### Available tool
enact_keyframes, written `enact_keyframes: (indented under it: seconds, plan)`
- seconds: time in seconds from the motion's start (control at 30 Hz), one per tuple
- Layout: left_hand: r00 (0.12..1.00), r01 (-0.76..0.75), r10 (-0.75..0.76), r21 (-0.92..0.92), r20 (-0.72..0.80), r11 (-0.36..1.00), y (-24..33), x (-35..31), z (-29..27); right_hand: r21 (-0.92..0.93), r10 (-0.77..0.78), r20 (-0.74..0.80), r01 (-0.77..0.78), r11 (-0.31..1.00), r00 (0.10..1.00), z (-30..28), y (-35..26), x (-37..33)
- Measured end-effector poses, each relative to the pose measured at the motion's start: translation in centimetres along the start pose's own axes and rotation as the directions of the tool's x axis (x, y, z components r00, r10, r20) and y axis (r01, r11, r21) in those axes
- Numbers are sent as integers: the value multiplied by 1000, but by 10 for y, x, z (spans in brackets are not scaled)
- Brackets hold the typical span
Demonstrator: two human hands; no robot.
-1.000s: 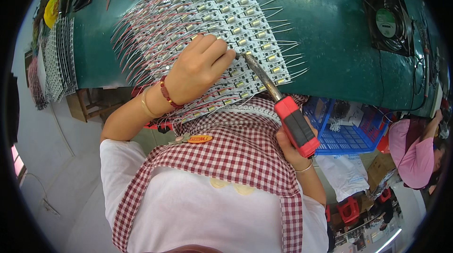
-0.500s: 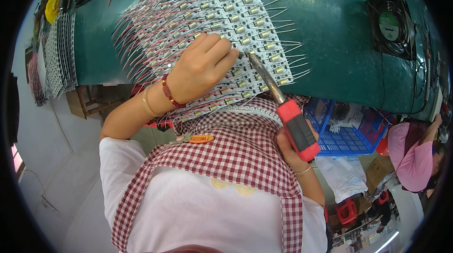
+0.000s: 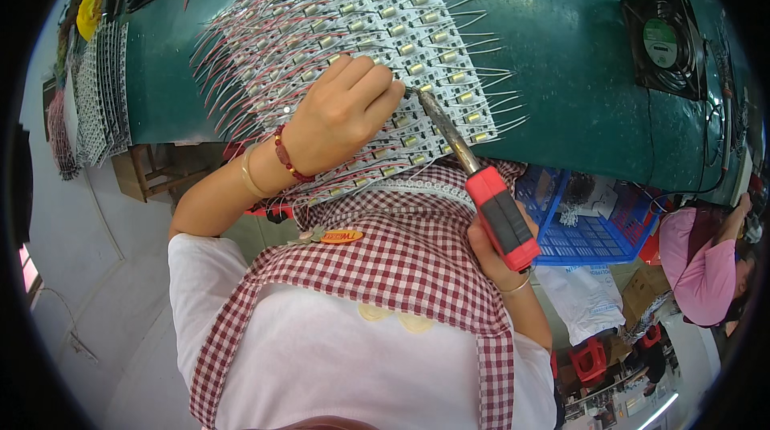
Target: The person solders components onto a sheet of circuit boards using a soldering gun, dips the tool tip into a container of solder, and positions wires onto the boards by hand before soldering them.
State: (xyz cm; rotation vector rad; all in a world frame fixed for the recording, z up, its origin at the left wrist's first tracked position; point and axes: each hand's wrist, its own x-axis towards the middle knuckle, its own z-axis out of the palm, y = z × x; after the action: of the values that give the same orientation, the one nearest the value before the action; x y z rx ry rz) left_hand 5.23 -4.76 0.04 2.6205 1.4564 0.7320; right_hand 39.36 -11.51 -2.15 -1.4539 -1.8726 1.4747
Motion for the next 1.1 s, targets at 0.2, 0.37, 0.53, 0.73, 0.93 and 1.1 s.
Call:
enact_keyframes:
  seconds: [0.2,0.37,0.53,0.73,0.93,1.1]
  plan:
    - [1000,4,-4,1,-4,1000,1,0,0,-108,-104,-42,98,989,994,0,4,0]
    - [1000,-1,1,7,0,1000,1,0,0,8,-52,-19,52,999,998,-4,-3,0]
    - [1000,-16,14,73,24,997,2,1,-2,55,-66,-19,67,996,998,-1,-10,3]
    - [997,-36,41,90,-60,995,-4,2,-5,369,9,-64,15,929,998,4,-23,2]
    - [999,-53,53,30,-3,998,11,-2,-11,445,40,-30,-22,895,999,-1,-13,-9]
    - [999,-37,37,-42,6,998,11,-3,-1,59,-9,-8,10,998,1000,-7,28,-30]
